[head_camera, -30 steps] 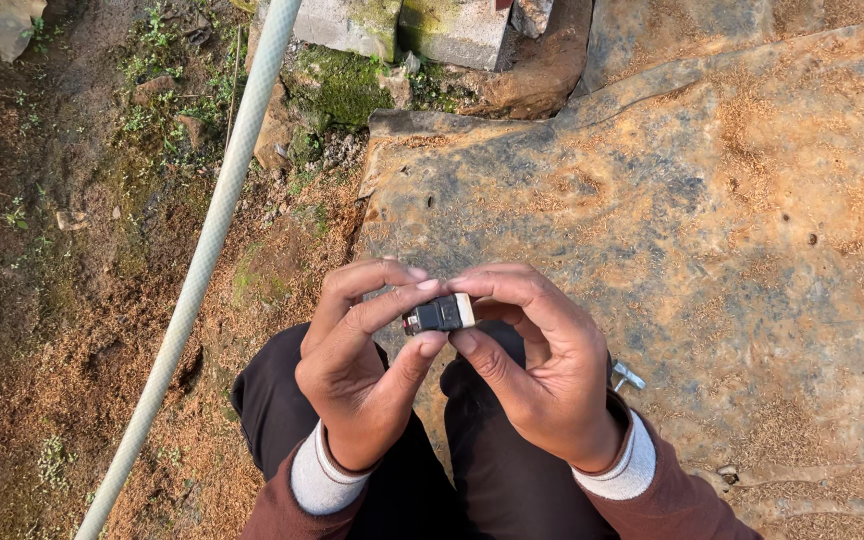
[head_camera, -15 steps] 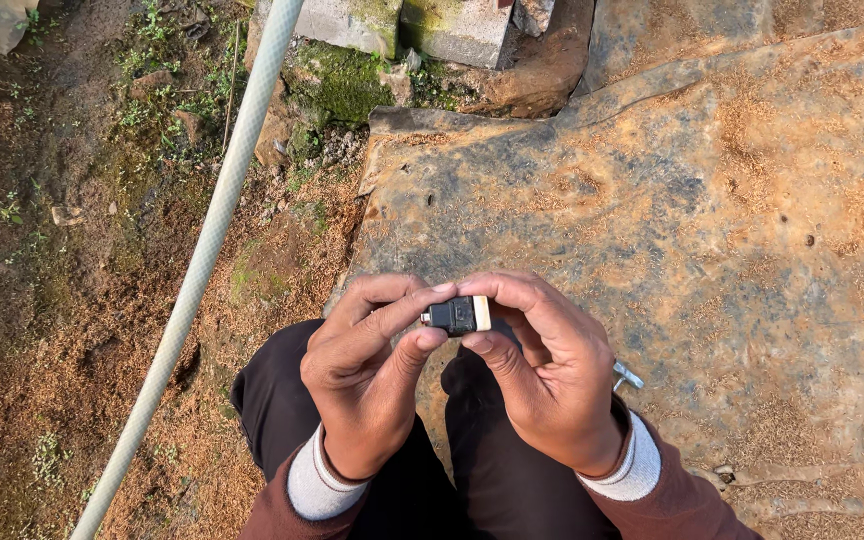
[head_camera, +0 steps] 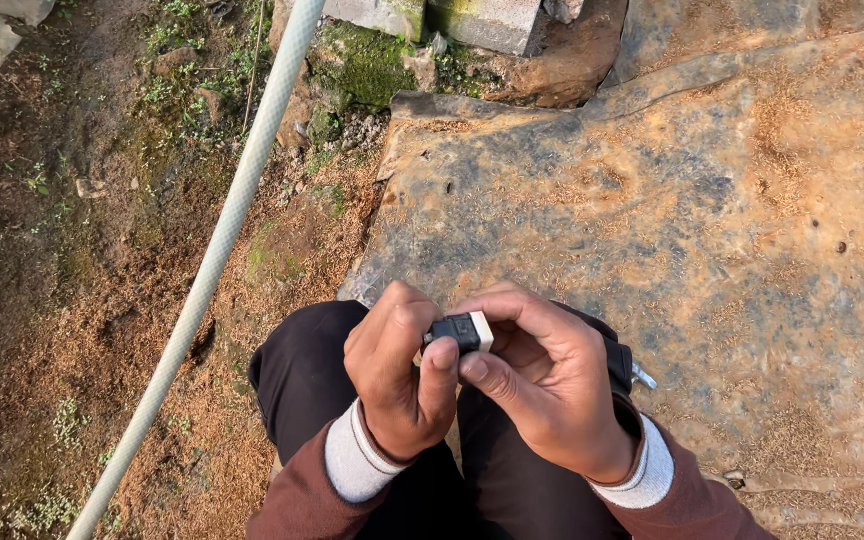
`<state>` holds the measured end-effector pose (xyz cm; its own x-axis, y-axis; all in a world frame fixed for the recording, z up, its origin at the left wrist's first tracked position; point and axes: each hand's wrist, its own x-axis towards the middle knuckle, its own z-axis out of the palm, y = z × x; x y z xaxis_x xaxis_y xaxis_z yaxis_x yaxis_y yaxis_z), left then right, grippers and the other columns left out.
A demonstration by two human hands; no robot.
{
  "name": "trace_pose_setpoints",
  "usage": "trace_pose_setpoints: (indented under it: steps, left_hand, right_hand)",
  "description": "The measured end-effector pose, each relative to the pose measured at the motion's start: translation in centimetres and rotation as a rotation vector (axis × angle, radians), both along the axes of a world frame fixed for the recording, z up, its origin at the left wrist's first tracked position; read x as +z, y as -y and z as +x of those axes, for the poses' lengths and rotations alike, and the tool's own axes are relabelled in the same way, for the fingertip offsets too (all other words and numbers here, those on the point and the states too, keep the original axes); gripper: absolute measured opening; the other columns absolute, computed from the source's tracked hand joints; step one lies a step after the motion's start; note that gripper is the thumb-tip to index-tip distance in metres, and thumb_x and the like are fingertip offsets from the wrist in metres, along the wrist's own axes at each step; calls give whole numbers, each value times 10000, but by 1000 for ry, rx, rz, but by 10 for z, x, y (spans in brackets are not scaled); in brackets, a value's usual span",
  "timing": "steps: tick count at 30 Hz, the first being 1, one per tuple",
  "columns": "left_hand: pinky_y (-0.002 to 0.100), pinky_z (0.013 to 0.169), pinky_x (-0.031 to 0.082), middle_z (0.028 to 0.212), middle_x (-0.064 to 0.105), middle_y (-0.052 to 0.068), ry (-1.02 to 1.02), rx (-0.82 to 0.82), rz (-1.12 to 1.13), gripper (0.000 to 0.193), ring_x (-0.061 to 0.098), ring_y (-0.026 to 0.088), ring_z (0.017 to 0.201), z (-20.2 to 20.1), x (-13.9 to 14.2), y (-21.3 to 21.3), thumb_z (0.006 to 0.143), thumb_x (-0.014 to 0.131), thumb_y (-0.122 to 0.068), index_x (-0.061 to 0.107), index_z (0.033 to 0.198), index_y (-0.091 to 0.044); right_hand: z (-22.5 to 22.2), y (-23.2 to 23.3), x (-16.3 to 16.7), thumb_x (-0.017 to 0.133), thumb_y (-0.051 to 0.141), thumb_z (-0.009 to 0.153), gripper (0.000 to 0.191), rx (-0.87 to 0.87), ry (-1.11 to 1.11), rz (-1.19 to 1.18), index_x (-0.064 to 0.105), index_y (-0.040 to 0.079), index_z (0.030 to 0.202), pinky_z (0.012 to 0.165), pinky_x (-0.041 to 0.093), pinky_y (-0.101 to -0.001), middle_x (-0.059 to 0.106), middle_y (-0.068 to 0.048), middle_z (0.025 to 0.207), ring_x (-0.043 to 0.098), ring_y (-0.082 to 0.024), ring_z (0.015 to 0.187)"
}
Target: The person disassembles a small electrical switch, removes the internal mechanism, and uses a metal tool to adjust or clean internal components. The person then reassembles the switch and continues to manipulate the internal parts with the tool.
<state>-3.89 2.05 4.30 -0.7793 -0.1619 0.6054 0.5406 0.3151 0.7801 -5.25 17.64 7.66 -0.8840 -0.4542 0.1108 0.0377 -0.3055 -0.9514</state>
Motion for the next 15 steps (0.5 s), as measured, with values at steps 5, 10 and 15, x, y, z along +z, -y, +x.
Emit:
trace_pose_setpoints:
  steps: [5,10,15]
  left_hand:
    - [307,522,388,752,486,98,-8,-40,71,399,494,190,611,-2,-11,-1,1117,492,-298,534,877,18]
    - [302,521,422,753,505,106,-68,-59,33,418,539,196,622,-6,-17,4,1131,478,-304,522,860,11]
    - [309,525,414,751,493,110,-50,-77,19,419,532,204,624,-7,-17,6,1134,479,-305,515,859,9]
  right_hand:
    - [3,-2,-3,680,59,1016,323,-38,-25,128,613,-111,1283,942,590,-287,657,-118,1186,695,-157,1091]
    - [1,-3,-2,675,44,1003,347,-20,-43,205,607,-108,1307,894,584,-261,662,-107,1198,686,-134,1056]
    - [-1,-5,-6,673,42,1011,344,9,-49,216,620,-109,1316,871,579,-249,681,-106,1172,684,-123,1030]
